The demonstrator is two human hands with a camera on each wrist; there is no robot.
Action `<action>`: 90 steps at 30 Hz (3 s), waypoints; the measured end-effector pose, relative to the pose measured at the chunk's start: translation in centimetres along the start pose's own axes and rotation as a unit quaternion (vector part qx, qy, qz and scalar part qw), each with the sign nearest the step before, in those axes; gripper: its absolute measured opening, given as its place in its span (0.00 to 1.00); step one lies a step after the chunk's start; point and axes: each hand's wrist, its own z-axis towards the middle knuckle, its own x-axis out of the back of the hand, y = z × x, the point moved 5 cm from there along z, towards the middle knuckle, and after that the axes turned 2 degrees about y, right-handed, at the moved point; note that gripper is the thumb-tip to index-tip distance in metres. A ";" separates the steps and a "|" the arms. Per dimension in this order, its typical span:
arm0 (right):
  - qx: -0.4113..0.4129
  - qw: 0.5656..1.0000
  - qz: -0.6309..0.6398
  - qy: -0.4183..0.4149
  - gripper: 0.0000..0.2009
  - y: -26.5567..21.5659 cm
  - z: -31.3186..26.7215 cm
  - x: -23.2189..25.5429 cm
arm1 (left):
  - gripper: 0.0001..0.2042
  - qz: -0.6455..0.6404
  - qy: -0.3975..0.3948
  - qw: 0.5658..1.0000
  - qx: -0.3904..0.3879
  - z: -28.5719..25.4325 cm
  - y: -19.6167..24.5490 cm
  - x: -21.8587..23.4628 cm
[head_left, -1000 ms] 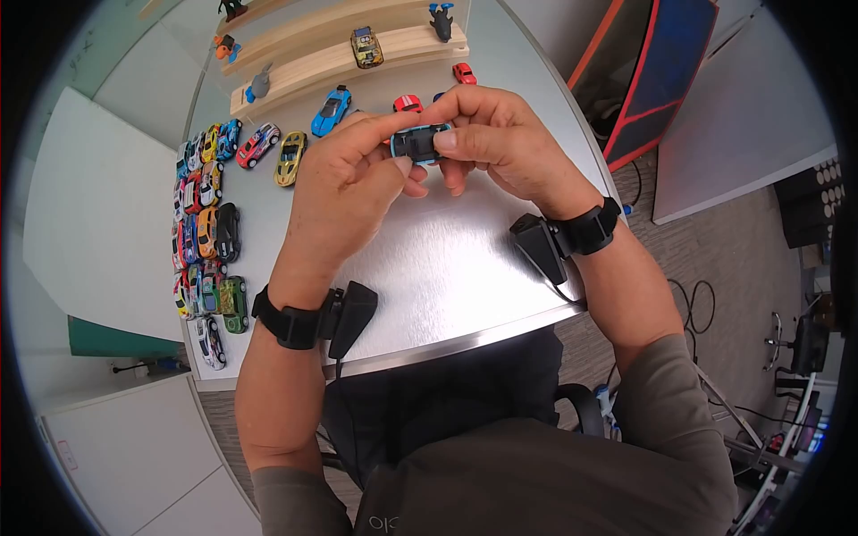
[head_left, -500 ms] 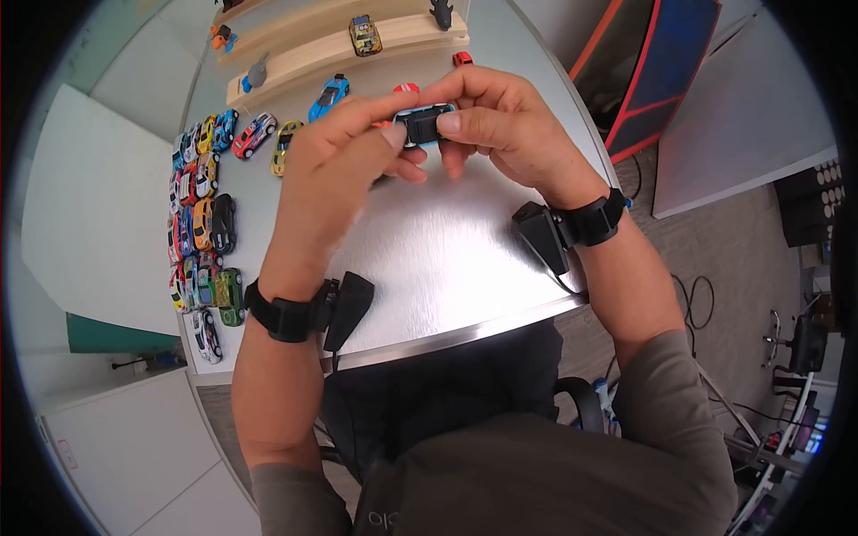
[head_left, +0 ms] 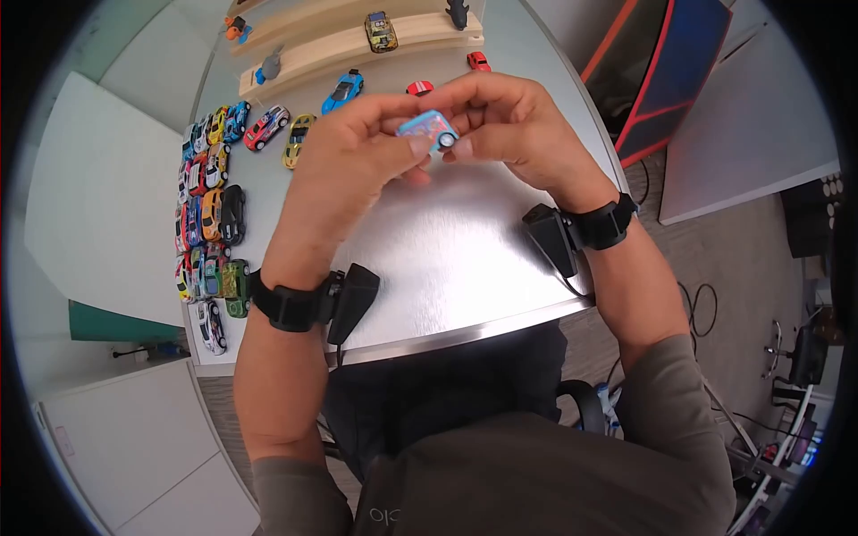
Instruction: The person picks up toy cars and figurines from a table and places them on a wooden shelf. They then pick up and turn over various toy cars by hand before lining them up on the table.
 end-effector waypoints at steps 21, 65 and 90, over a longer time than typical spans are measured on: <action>-0.049 0.983 -0.051 0.169 0.07 1.0 0.3 3.4 | 0.17 0.572 0.340 0.745 -0.049 0.7 0.9 11.8; -0.031 0.900 -0.353 0.255 0.15 2.9 1.4 9.1 | 0.20 0.477 0.218 0.849 -0.058 1.5 -0.8 8.8; -0.054 0.896 -0.411 0.161 0.12 2.2 2.0 6.4 | 0.19 0.470 0.159 0.860 -0.118 1.6 -0.8 7.1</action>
